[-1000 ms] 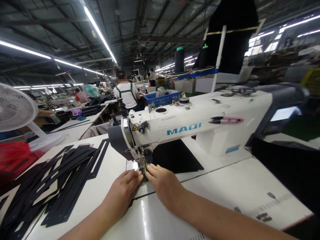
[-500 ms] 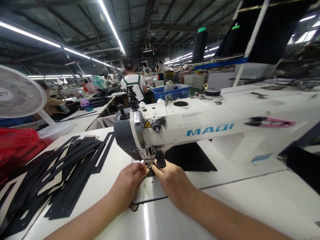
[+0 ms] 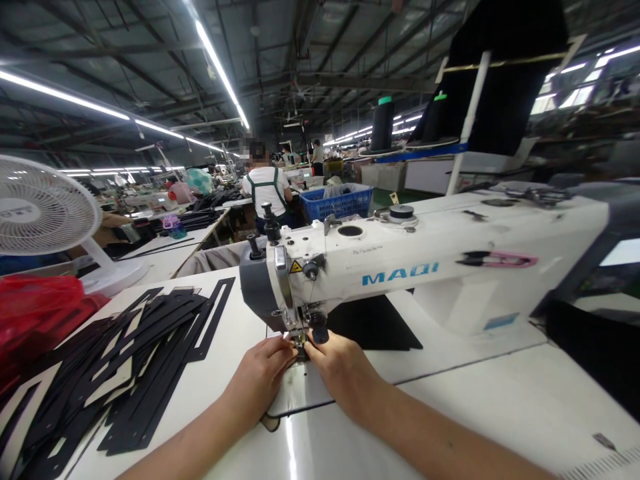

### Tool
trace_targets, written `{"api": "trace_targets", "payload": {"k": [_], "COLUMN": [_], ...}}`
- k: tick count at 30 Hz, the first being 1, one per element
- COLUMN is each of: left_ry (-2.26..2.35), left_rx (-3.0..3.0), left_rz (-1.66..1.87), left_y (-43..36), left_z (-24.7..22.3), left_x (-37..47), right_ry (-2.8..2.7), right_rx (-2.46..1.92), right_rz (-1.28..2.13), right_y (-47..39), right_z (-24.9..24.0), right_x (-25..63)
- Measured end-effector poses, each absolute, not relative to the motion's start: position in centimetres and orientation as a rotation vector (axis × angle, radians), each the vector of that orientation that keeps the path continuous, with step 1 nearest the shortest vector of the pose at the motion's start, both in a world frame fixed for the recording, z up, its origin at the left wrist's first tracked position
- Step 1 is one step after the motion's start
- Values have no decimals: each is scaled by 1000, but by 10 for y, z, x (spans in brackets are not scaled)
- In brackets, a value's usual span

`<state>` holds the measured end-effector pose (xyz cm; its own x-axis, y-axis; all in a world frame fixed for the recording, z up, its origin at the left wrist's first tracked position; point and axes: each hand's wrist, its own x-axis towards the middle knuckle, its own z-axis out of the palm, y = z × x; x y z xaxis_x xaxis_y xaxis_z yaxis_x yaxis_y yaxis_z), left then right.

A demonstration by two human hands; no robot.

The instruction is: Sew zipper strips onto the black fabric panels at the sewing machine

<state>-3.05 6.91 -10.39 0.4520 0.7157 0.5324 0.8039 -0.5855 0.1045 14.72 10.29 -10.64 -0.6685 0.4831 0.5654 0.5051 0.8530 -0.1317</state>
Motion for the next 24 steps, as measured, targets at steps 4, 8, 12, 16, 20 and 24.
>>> {"api": "trace_targets", "payload": {"k": [4,8,12,16,20,24], "left_ry": [-1367,-1402,-1461,-1492,-1240,-833], "left_rx": [-2555,-2552,-2509,-2485,-2524,-2837], "left_rz": [-828,-876,-939,-926,-937,-814], "left_y": [69,70,70,60,33,15], "left_z": [-106,-108,-107,-100,-94,-93], "left_x": [-31,-31,-33,-33,-12,15], "right_ry": [-2430,-2440,-2463,-2597,-2656,-2418], "right_rx": [-737,-782,-753,-1075,-1564,-1349], "right_rz": [-36,54,94,-156,-325,405], "right_y": [105,103,104,115,93,16], "right_z": [-108,-108,-102,-85,-81,-98], "right_x": [147,145,152,182,209,217]}}
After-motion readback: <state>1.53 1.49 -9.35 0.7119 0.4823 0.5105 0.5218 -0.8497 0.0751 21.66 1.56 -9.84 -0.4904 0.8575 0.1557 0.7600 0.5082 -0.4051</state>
